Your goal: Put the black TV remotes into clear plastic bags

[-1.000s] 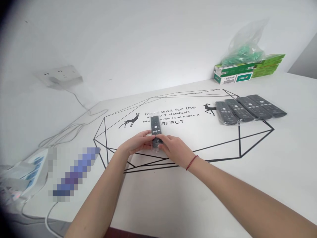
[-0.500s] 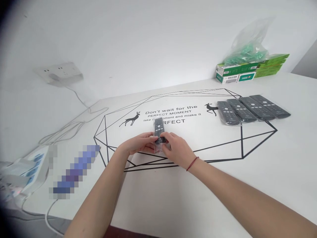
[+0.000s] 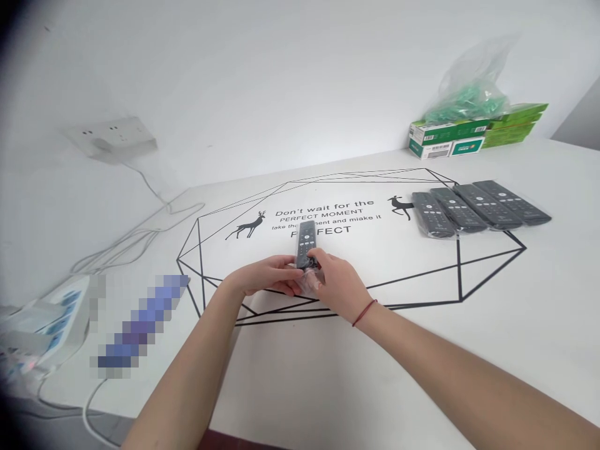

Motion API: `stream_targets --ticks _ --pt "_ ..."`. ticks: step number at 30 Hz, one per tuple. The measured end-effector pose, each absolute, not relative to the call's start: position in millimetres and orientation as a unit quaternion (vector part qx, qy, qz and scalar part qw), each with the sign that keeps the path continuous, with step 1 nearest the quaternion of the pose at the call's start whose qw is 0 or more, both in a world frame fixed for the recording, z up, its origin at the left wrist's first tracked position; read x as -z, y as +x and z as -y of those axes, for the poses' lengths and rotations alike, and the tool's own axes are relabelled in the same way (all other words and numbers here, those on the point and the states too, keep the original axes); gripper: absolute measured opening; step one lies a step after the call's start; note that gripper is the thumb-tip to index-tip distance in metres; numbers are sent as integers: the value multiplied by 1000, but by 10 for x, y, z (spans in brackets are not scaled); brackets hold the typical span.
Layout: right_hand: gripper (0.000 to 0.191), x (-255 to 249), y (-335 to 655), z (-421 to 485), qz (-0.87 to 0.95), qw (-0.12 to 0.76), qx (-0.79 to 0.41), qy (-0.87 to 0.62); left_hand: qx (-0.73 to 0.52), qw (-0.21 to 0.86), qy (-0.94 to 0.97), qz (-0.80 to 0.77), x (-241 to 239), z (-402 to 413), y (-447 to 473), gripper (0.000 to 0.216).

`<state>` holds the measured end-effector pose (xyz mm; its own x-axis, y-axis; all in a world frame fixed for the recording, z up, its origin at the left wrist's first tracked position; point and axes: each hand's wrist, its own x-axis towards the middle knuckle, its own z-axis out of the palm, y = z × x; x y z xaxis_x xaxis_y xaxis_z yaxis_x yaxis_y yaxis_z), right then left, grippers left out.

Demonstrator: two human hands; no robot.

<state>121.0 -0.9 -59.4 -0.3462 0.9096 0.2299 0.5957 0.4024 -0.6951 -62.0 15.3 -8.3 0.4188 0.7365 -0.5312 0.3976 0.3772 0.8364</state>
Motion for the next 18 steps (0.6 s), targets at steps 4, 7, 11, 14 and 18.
stream_targets --ticks 4,7,11,14,18 --pt "29 609 1228 -7 769 324 -263 -485 -145 633 531 -544 84 -148 -610 28" --pt "30 613 1231 -12 762 339 -282 -475 -165 621 512 -570 107 -158 -604 38" --pt "32 602 1221 1 766 354 -277 -460 -188 570 529 -599 160 -198 -634 38" --pt "32 570 1227 13 748 364 -284 -476 -254 448 581 -630 174 -220 -694 34" --pt "33 518 1246 23 713 387 -319 -490 -301 292 714 -561 169 -213 -739 38"
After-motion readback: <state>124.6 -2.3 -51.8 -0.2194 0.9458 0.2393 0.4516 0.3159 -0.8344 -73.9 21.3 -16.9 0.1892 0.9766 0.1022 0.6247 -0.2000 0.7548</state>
